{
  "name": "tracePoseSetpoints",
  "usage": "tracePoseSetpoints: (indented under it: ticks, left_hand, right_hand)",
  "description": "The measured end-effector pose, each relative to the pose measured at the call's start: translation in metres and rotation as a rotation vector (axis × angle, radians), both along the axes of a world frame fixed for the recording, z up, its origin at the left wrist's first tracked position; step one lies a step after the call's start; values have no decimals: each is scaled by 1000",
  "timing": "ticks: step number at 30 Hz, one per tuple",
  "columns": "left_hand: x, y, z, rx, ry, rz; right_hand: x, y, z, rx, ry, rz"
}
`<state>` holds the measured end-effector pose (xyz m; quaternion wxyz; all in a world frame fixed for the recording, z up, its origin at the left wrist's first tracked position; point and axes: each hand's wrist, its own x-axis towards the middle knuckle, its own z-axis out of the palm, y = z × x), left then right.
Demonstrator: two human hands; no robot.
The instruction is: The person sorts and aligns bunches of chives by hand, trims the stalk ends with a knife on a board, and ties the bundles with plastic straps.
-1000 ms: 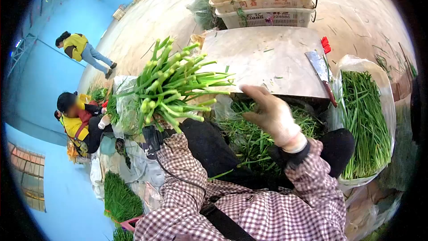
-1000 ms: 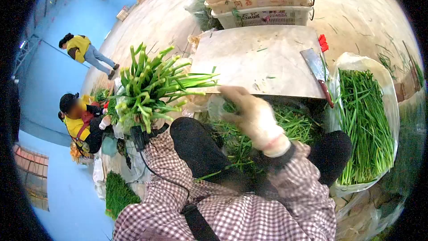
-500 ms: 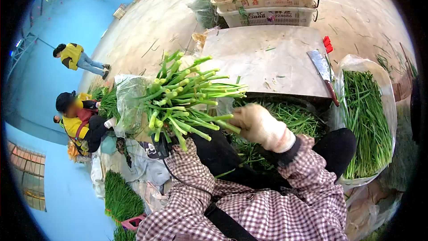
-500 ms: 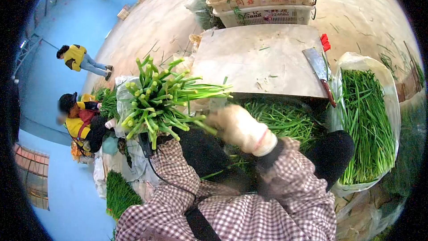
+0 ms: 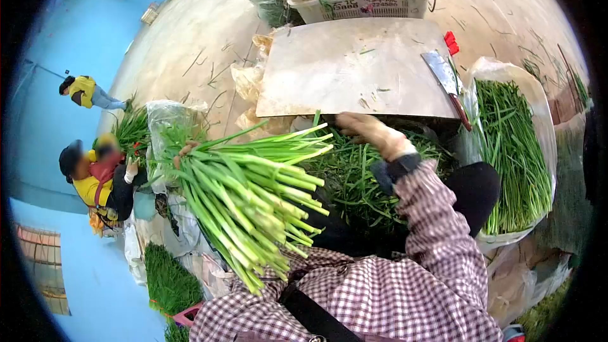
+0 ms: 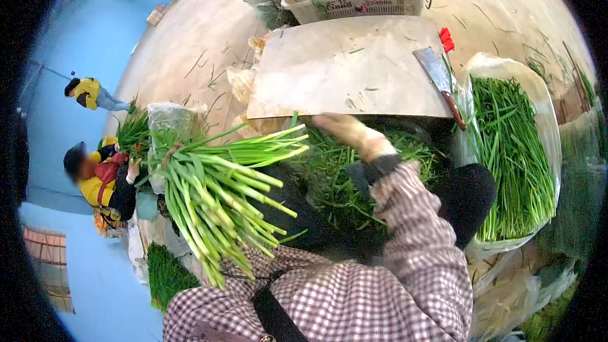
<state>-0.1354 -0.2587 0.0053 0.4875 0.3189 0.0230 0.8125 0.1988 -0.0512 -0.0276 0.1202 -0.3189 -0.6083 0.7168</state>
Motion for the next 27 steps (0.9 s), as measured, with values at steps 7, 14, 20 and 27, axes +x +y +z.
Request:
tracePoseSetpoints:
  ticks: [7,14,20,27]
  left_hand:
    - [-40,-46,-28,-149,-60,154]
    - [-58,-80,-66,-208,-140,246]
    - [-52,-86,-84,-196,-188,242]
    - [-44,-87,-83,-164,-208,231]
  right_hand:
    - [-49,-24,-16,-311,497,-37]
    - [11,-15,-29,-223,464,-476]
    - [26,-41,-65,584,-302,216]
    - [-24,-55,-32,-69,255,420]
